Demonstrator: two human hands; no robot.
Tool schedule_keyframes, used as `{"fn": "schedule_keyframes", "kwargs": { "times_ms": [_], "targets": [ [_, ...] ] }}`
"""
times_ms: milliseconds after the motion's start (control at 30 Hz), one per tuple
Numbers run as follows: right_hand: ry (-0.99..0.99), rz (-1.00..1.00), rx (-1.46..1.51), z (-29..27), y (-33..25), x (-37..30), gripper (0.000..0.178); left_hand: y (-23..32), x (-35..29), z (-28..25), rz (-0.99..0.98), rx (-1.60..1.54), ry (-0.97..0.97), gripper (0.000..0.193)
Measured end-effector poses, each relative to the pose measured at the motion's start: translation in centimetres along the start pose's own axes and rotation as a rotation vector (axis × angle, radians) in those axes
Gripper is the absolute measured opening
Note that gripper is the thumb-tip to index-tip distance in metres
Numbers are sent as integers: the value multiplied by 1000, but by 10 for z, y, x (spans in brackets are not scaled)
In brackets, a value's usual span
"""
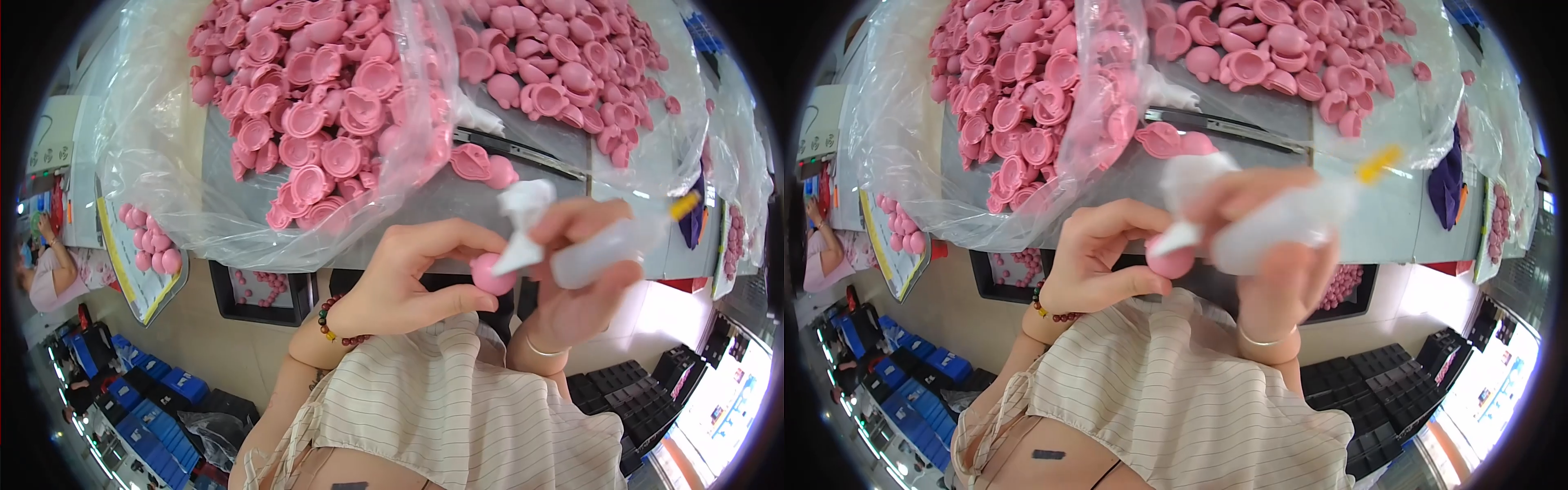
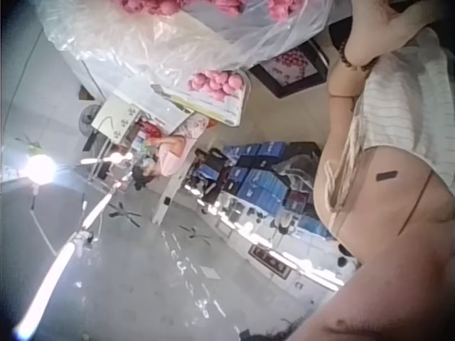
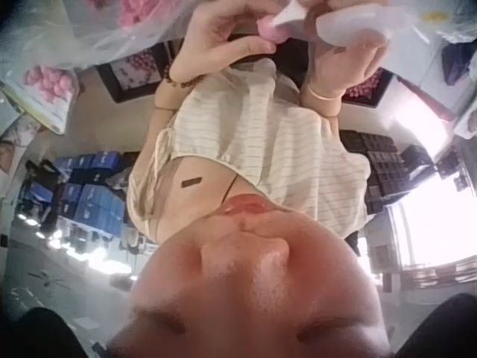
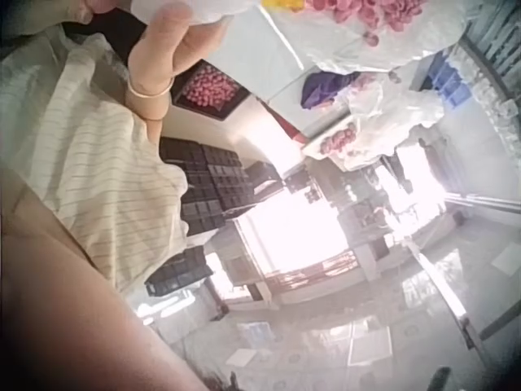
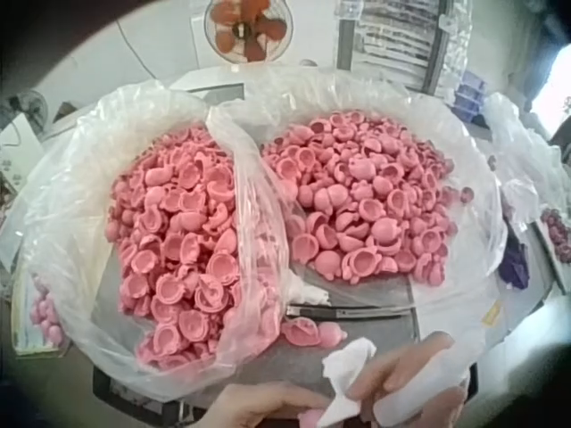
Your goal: Apply glue to small plastic parts and assemble them into a finished toy component.
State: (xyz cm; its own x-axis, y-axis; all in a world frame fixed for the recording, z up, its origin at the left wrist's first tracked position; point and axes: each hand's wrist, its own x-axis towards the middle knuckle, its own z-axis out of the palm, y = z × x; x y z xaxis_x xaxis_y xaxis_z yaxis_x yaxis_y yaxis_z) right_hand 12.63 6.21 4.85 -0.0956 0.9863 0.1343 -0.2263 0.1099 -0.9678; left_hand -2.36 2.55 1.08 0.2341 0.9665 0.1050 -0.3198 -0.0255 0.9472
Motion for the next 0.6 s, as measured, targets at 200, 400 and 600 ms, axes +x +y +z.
{"fn": "schedule_keyframes", "kwargs": {
  "times_ms": [200, 400, 600],
  "targets": [
    [128, -59, -547, -30, 10, -4, 39, 15, 2, -7, -112, -58, -215, 34],
    [133, -28, -455, -42, 24, -7, 36, 33, -35, -56, 502, -12, -195, 24],
    [48, -96, -585, -33, 28, 2, 39, 75, -91, -141, 328, 1194, 1132, 27]
  ]
}}
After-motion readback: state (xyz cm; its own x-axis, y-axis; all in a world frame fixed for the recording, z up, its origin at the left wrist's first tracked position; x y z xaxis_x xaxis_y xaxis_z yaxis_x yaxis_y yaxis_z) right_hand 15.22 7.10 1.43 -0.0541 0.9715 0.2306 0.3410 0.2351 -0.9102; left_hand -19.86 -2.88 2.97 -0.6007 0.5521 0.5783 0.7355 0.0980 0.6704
